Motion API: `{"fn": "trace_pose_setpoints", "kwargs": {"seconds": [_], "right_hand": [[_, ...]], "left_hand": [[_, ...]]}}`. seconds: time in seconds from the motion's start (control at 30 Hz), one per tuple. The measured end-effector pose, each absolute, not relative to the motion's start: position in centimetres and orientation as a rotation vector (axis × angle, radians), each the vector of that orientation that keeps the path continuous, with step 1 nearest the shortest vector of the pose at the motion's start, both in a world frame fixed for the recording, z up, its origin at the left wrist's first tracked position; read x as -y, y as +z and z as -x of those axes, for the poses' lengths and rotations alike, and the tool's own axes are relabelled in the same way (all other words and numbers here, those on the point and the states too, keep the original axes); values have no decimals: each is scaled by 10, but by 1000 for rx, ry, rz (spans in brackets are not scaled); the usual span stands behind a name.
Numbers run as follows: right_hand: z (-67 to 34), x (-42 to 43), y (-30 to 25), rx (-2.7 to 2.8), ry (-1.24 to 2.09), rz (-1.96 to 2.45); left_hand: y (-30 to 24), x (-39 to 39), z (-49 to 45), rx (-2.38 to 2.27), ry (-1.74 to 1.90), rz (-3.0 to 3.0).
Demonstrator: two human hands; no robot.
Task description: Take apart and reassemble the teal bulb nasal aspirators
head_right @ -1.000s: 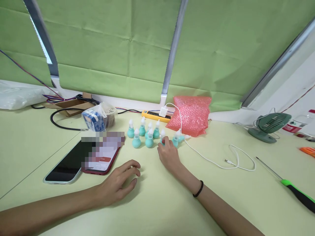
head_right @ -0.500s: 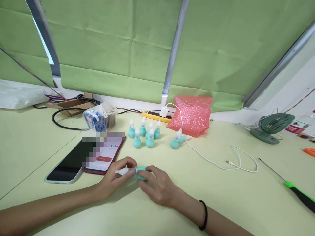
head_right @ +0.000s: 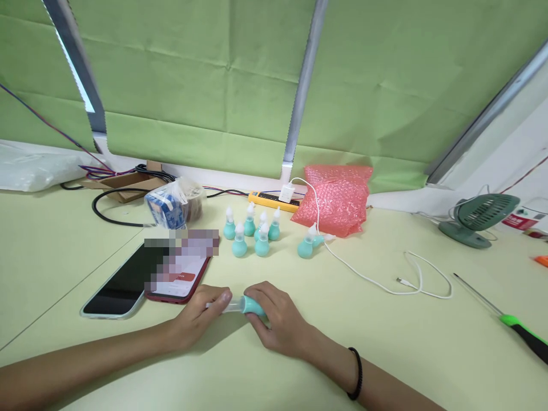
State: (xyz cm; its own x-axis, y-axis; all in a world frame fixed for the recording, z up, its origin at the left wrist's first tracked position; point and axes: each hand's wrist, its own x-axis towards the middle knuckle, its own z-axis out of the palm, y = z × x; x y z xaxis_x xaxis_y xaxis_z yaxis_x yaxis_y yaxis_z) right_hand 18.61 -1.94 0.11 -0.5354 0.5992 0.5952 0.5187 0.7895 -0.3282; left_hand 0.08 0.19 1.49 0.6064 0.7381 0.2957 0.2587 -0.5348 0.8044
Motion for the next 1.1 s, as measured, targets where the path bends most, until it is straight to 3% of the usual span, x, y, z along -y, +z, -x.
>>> {"fn": "trace_pose_setpoints", "kwargs": {"seconds": [0.4, 0.53, 0.83, 1.1], "right_hand": [[-189, 17, 2, 2261, 152, 805], [-189, 16, 5, 2084, 227, 892], [-190, 16, 10, 1763, 612, 1169], [-186, 16, 11, 1567, 1137, 1079]], "left_hand": [[15, -8, -1, -804, 723, -1652], [13, -9, -3, -833, 900, -1657], [10, -10, -5, -1058, 897, -2096], [9, -9, -7, -1015, 887, -2211]]}}
